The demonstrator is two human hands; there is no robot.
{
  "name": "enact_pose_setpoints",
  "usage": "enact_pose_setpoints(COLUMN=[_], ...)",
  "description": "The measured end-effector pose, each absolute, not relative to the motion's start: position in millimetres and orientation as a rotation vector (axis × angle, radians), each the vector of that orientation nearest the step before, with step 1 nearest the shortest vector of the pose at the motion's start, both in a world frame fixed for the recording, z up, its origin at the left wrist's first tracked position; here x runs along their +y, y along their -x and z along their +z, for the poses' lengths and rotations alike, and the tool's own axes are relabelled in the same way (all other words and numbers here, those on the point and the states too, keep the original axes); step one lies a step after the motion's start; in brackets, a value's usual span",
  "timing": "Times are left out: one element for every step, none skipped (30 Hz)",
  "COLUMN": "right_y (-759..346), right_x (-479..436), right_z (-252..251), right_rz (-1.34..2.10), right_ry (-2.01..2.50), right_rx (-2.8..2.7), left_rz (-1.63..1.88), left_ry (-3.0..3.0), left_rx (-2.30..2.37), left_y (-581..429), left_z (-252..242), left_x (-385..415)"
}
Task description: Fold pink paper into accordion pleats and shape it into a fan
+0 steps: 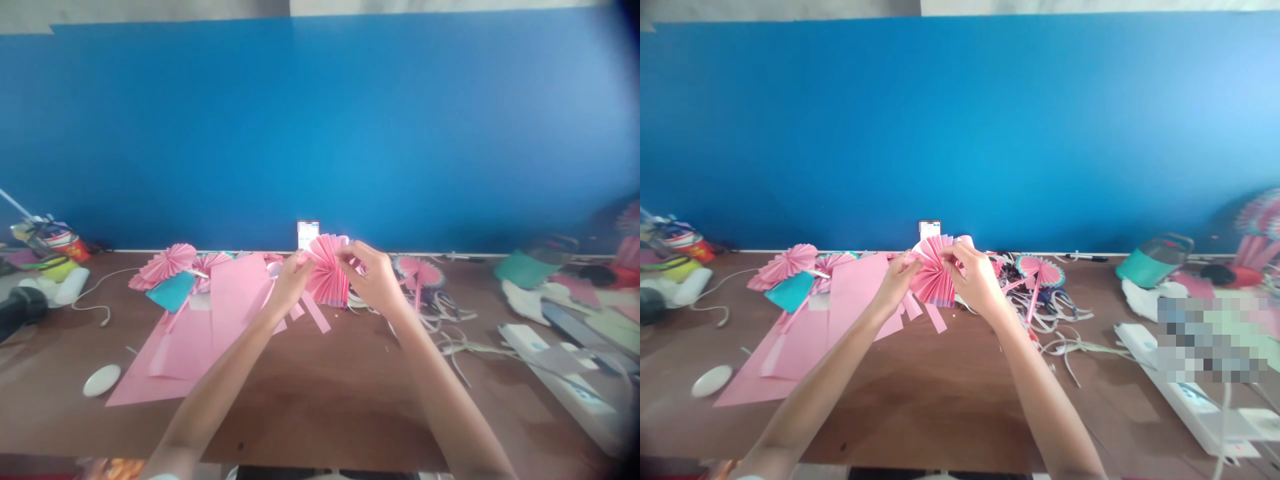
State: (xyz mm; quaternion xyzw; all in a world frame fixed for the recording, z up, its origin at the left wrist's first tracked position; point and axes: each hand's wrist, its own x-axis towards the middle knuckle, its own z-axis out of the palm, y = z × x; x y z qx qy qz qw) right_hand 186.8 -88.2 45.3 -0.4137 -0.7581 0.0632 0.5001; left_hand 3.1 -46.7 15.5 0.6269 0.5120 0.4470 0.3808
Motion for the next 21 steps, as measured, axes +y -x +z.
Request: enact_pose_setpoints(right_y=[-186.6,-186.4,-186.2,-186.0,-185.9,-185.7,-185.5,-185.4,-185.3,-185.3,-185.3,-185.3,-185.4,-185.4,-185.5,-185.5,-185.6,-185.8,-186.0,-186.3,-186.6], right_x=[-88.2,-88.3,-88.4,-88.5,-88.6,-88.8,-88.9,-89.1,-89.2,-89.2,-89.3,-89.3,-89.3,-89.3,-89.3,-89.2,-89.1,-89.0,-88.9,-88.8,-88.8], right_z=[45.5,45.7,46.0,46.2,46.5,46.7,46.9,47.0,47.1,47.1,47.0,46.9,46.6,46.3,46.0,45.6,45.1,44.7,44.3,44.1,44.0], right_rz=[0.155,0.158,0.159,0.160,0.162,0.164,0.164,0.162,0.159,0.154,0.149,0.145,0.144,0.144,0.144,0.143,0.142,0.140,0.140,0.141,0.146], right_ry=[0.999,0.998,0.999,0.999,0.997,0.995,0.991,0.988,0.985,0.984,0.983,0.983,0.982,0.980,0.977,0.975,0.972,0.970,0.968,0.967,0.966], right_rx=[-1.838,-1.841,-1.843,-1.845,-1.845,-1.844,-1.842,-1.840,-1.837,-1.833,-1.830,-1.826,-1.824,-1.823,-1.822,-1.821,-1.818,-1.816,-1.811,-1.805,-1.800], left_rz=[1.138,1.136,1.134,1.130,1.125,1.124,1.125,1.129,1.133,1.142,1.154,1.167,1.175,1.182,1.189,1.195,1.203,1.207,1.205,1.200,1.201], left_ry=[-1.602,-1.599,-1.590,-1.581,-1.572,-1.564,-1.557,-1.554,-1.554,-1.553,-1.549,-1.542,-1.533,-1.522,-1.511,-1.504,-1.503,-1.513,-1.534,-1.559,-1.572], left_rx=[1.304,1.303,1.306,1.309,1.312,1.319,1.323,1.323,1.317,1.306,1.291,1.272,1.253,1.237,1.224,1.215,1.204,1.186,1.158,1.127,1.106], left_y=[-3.2,-3.2,-3.2,-3.2,-3.2,-3.1,-3.0,-2.9,-2.9,-2.9,-2.9,-3.0,-3.1,-3.1,-3.2,-3.2,-3.3,-3.5,-3.7,-3.9,-4.2], left_z=[15.4,15.5,15.6,15.8,16.0,16.1,16.0,15.8,15.4,14.8,14.0,13.2,12.5,12.0,11.8,12.1,12.9,14.2,15.9,17.9,19.8], left_x=[-46.9,-47.2,-47.4,-47.7,-47.8,-47.9,-47.8,-47.6,-47.3,-46.9,-46.4,-46.0,-45.6,-45.4,-45.4,-45.7,-46.4,-47.3,-48.4,-49.8,-51.1])
